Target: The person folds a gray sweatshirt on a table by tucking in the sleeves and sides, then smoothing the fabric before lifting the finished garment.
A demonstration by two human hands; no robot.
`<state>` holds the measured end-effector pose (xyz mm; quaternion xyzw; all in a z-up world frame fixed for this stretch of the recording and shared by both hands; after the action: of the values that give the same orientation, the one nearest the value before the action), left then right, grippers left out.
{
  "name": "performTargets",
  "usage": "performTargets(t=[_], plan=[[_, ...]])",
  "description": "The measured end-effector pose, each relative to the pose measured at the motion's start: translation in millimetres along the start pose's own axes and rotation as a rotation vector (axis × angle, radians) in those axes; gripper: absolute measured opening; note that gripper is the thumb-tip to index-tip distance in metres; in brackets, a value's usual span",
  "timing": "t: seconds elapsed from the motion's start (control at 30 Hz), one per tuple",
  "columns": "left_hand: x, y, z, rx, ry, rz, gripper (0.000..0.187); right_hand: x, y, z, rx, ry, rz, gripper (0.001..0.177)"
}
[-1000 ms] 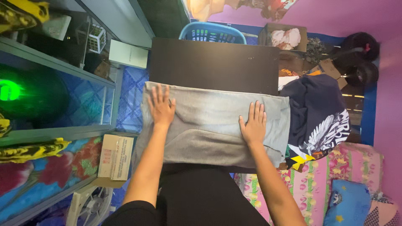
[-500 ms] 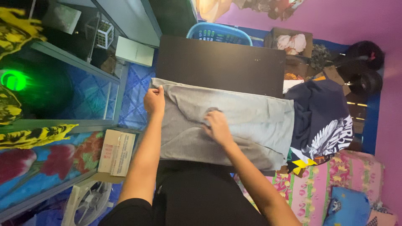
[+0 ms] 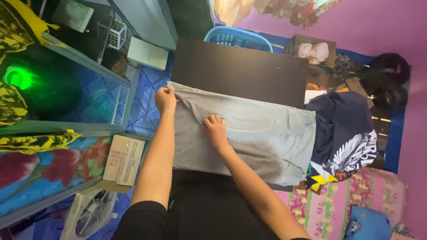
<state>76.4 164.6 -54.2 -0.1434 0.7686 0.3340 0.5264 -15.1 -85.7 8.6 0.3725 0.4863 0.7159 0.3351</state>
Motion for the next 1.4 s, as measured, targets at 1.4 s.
performTargets(t=[1.4], plan=[[-49.9, -59.1, -133.3, 0.440, -0.825, 0.551, 0.070, -109.2, 56.3, -23.3, 0.101, -0.220, -0.232, 0.076]])
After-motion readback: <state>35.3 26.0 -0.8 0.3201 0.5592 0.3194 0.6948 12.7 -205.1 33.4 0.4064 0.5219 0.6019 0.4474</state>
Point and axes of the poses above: each hand's wrist, its own z-axis towards the middle knuckle, its own y-axis out of the back of the hand, x = y × z, the point moved 3 cm from there along z, towards the middle knuckle, and after that the axes turned 13 degrees about -z, right-handed, at the moved point
